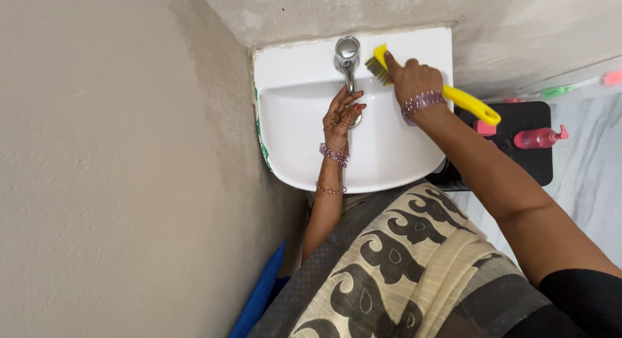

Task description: The person scrubs a white wall-mounted sink using a pink sponge and a yellow brush. They wipe the basin, faucet, and drain area, then rinse the sponge under running water and continue scrubbing the sink surface.

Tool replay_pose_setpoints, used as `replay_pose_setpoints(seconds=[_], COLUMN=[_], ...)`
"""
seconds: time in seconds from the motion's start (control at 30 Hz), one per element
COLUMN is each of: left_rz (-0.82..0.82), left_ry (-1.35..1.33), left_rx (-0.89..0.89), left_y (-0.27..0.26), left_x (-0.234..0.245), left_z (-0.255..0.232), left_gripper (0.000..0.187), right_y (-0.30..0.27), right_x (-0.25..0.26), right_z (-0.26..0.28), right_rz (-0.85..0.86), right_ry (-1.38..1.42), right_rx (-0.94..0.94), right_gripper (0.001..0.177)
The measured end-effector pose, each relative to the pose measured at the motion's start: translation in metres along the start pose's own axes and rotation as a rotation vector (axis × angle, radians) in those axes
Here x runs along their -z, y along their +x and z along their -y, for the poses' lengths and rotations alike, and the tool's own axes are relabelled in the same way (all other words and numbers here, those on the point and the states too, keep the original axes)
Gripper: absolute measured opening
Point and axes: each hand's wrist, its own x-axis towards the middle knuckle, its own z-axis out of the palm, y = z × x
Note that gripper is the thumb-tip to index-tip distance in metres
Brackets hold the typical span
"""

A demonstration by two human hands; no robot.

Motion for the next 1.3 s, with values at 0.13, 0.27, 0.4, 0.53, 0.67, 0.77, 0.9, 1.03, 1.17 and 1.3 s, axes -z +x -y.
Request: replay_pose_setpoints(seconds=[0.13,0.27,0.4,0.53,0.67,0.77,0.9,1.03,1.17,1.3], left_rz=[-0.010,-0.015,-0.024,-0.025,-0.014,-0.032,-0.034,-0.027,-0.028,-0.050], left_ry=[0.006,0.014,0.004,-0.003,0.018,0.014,0.014,0.019,0.006,0.030], left_rx=[0.023,0.045,0.073,0.053,0.042,0.040,0.070,0.045,0.047,0.068], left_y=[-0.001,-0.002,-0.005,-0.002,-0.001,-0.002,-0.003,-0.002,-0.001,-0.001], left_x=[-0.001,-0.004,-0.004,-0.004,-0.003,-0.004,-0.005,-0.006,-0.006,-0.006], left_z=[-0.004,-0.009,-0.012,-0.011,-0.009,-0.010,-0.011,-0.011,-0.011,-0.013], left_gripper=[0.060,0.062,0.063,0.061,0.060,0.060,0.062,0.063,0.063,0.060], right_y=[0.034,0.046,0.024,0.003,0.014,0.043,0.053,0.034,0.006,0.010], right_x=[0.010,0.009,0.008,0.014,0.014,0.011,0.000,-0.002,-0.001,-0.003], right_z=[0.008,0.015,0.008,0.002,0.010,0.017,0.014,-0.003,-0.018,-0.020], right_rz=[0.051,-0.029,0.021,0.159,0.109,0.118,-0.078,-0.071,-0.024,0.006], right_ry=[0.030,-0.003,-0.024,0.021,0.039,0.019,0.012,0.021,0.012,0.047], right_rx=[0.024,0.039,0.052,-0.007,-0.007,-0.021,0.025,0.077,0.068,0.052], right_gripper=[0.059,0.058,0.065,0.059,0.056,0.061,0.055,0.059,0.054,0.050])
